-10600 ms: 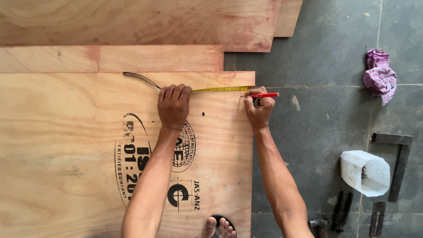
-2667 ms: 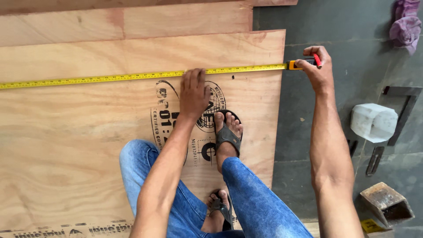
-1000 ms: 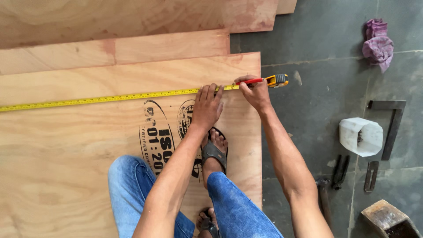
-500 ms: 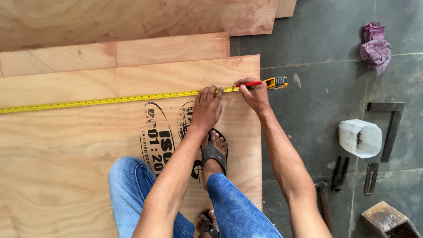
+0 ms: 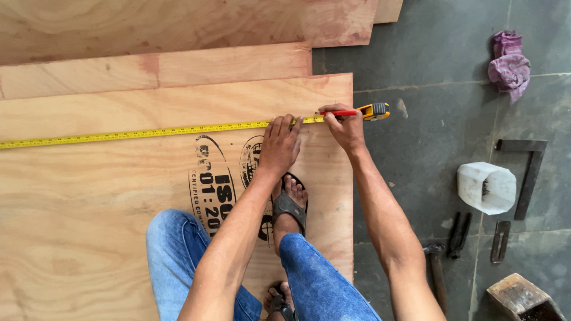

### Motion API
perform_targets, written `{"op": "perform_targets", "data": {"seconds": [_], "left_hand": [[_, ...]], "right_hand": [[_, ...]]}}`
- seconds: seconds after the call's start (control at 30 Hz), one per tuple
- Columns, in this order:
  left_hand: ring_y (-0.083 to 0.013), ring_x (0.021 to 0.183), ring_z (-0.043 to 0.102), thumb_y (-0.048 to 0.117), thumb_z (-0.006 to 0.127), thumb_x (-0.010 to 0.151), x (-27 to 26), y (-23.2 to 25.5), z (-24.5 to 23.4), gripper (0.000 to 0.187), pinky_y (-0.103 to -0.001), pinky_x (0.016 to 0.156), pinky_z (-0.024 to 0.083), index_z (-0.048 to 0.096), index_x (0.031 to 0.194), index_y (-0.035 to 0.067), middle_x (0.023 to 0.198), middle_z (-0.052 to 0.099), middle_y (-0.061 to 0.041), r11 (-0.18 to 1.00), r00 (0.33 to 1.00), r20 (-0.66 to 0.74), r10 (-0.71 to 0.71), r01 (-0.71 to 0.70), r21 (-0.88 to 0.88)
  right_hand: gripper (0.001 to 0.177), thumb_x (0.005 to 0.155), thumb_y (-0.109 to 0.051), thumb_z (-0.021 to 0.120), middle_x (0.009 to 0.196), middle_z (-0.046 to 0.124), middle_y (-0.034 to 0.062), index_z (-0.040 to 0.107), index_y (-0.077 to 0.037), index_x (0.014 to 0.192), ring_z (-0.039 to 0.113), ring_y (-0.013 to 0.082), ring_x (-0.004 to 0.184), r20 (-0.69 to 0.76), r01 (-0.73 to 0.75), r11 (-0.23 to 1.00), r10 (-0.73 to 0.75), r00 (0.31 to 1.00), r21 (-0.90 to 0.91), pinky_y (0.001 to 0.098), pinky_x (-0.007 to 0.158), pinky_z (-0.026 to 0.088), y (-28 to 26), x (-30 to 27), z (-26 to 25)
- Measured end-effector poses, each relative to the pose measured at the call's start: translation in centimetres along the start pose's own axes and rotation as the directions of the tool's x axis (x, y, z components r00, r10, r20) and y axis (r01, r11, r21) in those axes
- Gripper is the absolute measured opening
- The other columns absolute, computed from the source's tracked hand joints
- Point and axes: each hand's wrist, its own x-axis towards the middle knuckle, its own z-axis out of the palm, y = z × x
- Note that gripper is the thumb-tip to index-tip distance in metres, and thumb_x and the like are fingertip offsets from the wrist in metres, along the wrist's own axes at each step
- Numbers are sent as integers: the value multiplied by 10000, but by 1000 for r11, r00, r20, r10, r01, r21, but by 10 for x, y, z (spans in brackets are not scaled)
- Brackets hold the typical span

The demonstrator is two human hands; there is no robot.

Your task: The person measures and marks a large plywood sheet with a tape measure and pencil. Then, they use a circular saw to cut the plywood along the marked line.

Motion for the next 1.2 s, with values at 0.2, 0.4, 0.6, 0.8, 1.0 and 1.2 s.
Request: {"op": "perform_targets", "data": {"seconds": [0.2,0.4,0.6,0.8,1.0,1.2], "left_hand": [[-317,1359,423,261,720,894,0,0,0,661,-495,1201,324,485,1491,99,1417,455,-128,1000,1000,1,-7,7,-6],[-317,1362,425,257,728,885,0,0,0,669,-491,1204,323,487,1492,109,1425,458,-122,999,1000,-2,-12,12,-30],[-321,1354,426,259,727,888,1,0,-1,668,-494,1198,323,491,1494,104,1421,456,-127,1000,1000,-19,-3,2,-16],[-319,1357,423,255,728,884,0,2,-3,666,-492,1197,324,495,1490,108,1422,457,-117,999,1000,-5,-15,15,-39],[-319,1358,420,248,730,882,0,2,-2,673,-493,1199,324,494,1495,102,1424,455,-125,999,1000,-17,-9,9,-31],[-320,1355,419,250,731,877,1,1,-1,680,-497,1194,322,485,1495,106,1421,456,-122,999,1000,-8,-11,11,-36]], "right_hand": [[180,907,-13,633,879,767,70,774,-10,1019,680,86,735,5,3,1000,-3,1000,-18,235,672,551,1,1,0],[152,895,-26,659,836,757,78,775,-14,992,677,112,696,3,-1,998,1,1000,-62,249,644,541,2,1,-1],[148,900,-13,660,873,766,85,771,-13,998,710,124,749,-2,69,996,-69,998,-64,255,683,564,5,1,1],[154,896,-10,657,856,772,89,776,-9,994,699,125,720,-6,4,998,-5,1000,-57,254,659,556,6,0,2],[179,900,0,635,901,777,85,771,-5,1016,721,103,769,-26,63,997,-64,998,-50,238,698,580,4,-1,2],[137,882,-9,672,850,764,94,773,2,974,694,108,720,-14,62,995,-63,998,-81,242,659,551,-1,1,1]]}}
